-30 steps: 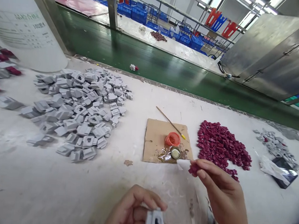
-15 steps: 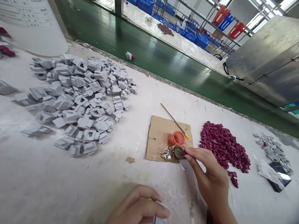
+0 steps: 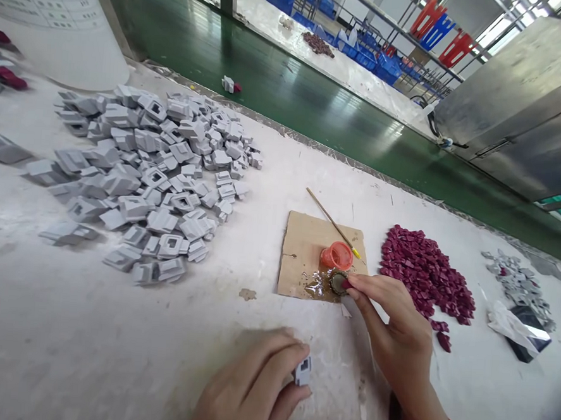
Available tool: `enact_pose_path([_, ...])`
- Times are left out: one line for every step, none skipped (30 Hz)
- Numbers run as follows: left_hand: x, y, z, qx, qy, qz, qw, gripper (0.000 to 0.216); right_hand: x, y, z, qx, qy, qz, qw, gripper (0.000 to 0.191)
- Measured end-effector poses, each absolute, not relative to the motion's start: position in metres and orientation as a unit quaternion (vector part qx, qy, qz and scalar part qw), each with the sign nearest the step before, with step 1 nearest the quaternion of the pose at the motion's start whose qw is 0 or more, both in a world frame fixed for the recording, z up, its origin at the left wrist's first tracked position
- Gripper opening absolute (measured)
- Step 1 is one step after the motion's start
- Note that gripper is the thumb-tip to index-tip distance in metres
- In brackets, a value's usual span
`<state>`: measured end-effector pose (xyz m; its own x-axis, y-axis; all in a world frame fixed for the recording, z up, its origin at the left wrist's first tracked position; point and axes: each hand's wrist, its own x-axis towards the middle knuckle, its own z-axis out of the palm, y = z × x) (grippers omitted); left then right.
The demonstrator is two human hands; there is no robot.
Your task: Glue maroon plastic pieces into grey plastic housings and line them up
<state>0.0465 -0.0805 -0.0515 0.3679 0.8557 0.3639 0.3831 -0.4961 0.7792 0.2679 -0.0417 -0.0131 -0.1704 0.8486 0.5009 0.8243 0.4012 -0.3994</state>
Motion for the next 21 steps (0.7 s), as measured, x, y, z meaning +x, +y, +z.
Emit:
enact_pose_path([0.046, -0.078, -0.052, 0.781, 0.39, 0.398, 0.281, 0.019, 0.267, -0.044, -0.012, -0.548, -0.76, 0.02, 0.348, 0.025])
enact_pose_path([0.046, -0.076, -0.052, 0.787, 0.384, 0.404, 0.266, 0.019, 0.265, -0.047, -0.011, -0.553, -0.751, 0.028, 0.361, 0.025])
enact_pose_path([0.047, -0.075, -0.052, 0.788, 0.381, 0.409, 0.256, 0.02, 0.262, -0.051, -0.01, -0.56, -0.735, 0.04, 0.379, 0.026])
enact_pose_path([0.047, -0.074, -0.052, 0.786, 0.385, 0.413, 0.251, 0.021, 0.258, -0.057, -0.009, -0.57, -0.715, 0.06, 0.4, 0.027])
enact_pose_path([0.048, -0.073, -0.052, 0.782, 0.392, 0.415, 0.248, 0.022, 0.253, -0.063, -0.008, -0.578, -0.693, 0.087, 0.423, 0.028])
enact_pose_path([0.049, -0.073, -0.052, 0.777, 0.4, 0.416, 0.251, 0.022, 0.247, -0.07, -0.009, -0.583, -0.67, 0.119, 0.443, 0.028])
enact_pose_path([0.049, -0.074, -0.052, 0.772, 0.406, 0.417, 0.256, 0.022, 0.241, -0.077, -0.01, -0.584, -0.652, 0.155, 0.458, 0.029])
enact_pose_path([0.05, -0.074, -0.052, 0.766, 0.412, 0.417, 0.263, 0.022, 0.234, -0.083, -0.011, -0.58, -0.639, 0.19, 0.468, 0.029])
enact_pose_path([0.05, -0.075, -0.052, 0.762, 0.416, 0.416, 0.271, 0.022, 0.229, -0.089, -0.014, -0.574, -0.63, 0.22, 0.474, 0.029])
enact_pose_path([0.051, -0.075, -0.051, 0.757, 0.42, 0.415, 0.278, 0.022, 0.223, -0.093, -0.016, -0.57, -0.624, 0.241, 0.477, 0.029])
enact_pose_path([0.051, -0.076, -0.051, 0.755, 0.423, 0.415, 0.283, 0.022, 0.219, -0.097, -0.019, -0.568, -0.621, 0.252, 0.478, 0.029])
enact_pose_path([0.051, -0.076, -0.051, 0.754, 0.423, 0.414, 0.285, 0.023, 0.216, -0.099, -0.022, -0.568, -0.62, 0.253, 0.478, 0.028])
enact_pose_path([0.051, -0.075, -0.051, 0.754, 0.423, 0.413, 0.286, 0.023, 0.214, -0.1, -0.024, -0.568, -0.622, 0.248, 0.478, 0.026])
enact_pose_path([0.051, -0.075, -0.05, 0.755, 0.422, 0.411, 0.288, 0.023, 0.213, -0.1, -0.025, -0.568, -0.624, 0.242, 0.478, 0.024])
enact_pose_path([0.05, -0.075, -0.05, 0.757, 0.419, 0.409, 0.288, 0.023, 0.212, -0.099, -0.026, -0.566, -0.628, 0.237, 0.478, 0.021])
enact_pose_path([0.05, -0.074, -0.05, 0.759, 0.418, 0.407, 0.288, 0.023, 0.212, -0.099, -0.027, -0.564, -0.632, 0.234, 0.477, 0.02])
enact_pose_path([0.05, -0.074, -0.049, 0.761, 0.418, 0.405, 0.287, 0.023, 0.212, -0.098, -0.027, -0.561, -0.636, 0.233, 0.477, 0.019])
enact_pose_path([0.049, -0.074, -0.049, 0.762, 0.418, 0.403, 0.288, 0.023, 0.212, -0.097, -0.027, -0.559, -0.638, 0.232, 0.475, 0.018])
enact_pose_path([0.049, -0.074, -0.049, 0.762, 0.419, 0.402, 0.287, 0.023, 0.212, -0.097, -0.027, -0.558, -0.641, 0.232, 0.473, 0.018])
enact_pose_path([0.049, -0.074, -0.049, 0.762, 0.42, 0.402, 0.287, 0.023, 0.213, -0.096, -0.026, -0.557, -0.642, 0.231, 0.473, 0.019])
enact_pose_path([0.049, -0.074, -0.048, 0.761, 0.419, 0.403, 0.287, 0.022, 0.213, -0.096, -0.027, -0.556, -0.644, 0.23, 0.472, 0.019])
